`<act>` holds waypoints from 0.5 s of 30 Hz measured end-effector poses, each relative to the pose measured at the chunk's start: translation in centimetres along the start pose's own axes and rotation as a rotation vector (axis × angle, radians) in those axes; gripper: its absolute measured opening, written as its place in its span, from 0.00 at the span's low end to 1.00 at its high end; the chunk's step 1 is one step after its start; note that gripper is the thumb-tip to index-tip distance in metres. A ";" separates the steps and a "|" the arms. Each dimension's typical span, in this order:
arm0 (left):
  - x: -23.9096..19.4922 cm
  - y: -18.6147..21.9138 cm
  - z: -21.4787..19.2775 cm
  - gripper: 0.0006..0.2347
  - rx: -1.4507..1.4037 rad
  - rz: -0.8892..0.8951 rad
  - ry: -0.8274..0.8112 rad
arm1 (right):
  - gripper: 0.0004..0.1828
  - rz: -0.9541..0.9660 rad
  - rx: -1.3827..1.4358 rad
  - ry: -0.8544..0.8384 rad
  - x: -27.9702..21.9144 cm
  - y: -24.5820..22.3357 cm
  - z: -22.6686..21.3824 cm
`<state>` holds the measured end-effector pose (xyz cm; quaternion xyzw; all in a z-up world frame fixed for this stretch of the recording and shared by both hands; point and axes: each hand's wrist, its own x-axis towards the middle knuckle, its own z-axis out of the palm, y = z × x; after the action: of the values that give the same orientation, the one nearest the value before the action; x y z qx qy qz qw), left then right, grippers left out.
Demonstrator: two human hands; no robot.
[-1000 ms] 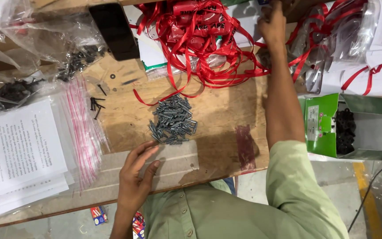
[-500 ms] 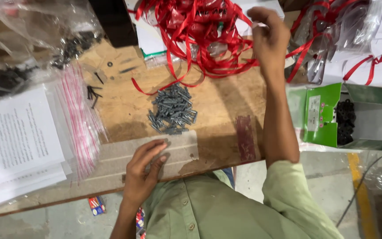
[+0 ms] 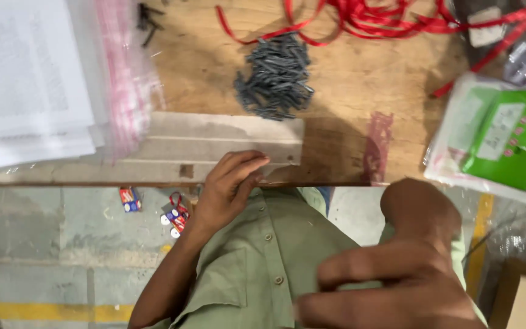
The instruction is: Counting plastic wall anchors and placing them into red plastic bags for packaging.
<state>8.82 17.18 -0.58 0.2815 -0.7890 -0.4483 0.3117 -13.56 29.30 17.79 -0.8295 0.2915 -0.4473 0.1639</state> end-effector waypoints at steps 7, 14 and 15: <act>-1.2 -1.1 -1.1 0.16 0.013 0.020 0.077 | 0.16 0.206 0.390 0.291 1.5 2.9 1.9; -2.2 -3.7 -0.3 0.14 0.076 0.037 0.131 | 0.07 0.511 0.071 0.602 -8.2 11.9 9.3; -2.3 -3.8 -0.3 0.14 0.069 0.042 0.128 | 0.05 0.568 -0.074 0.540 -9.0 13.0 9.5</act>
<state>11.21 17.01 -4.36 0.3035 -0.7882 -0.3951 0.3612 -13.85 24.95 -0.18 -0.5738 0.5581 -0.5752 0.1685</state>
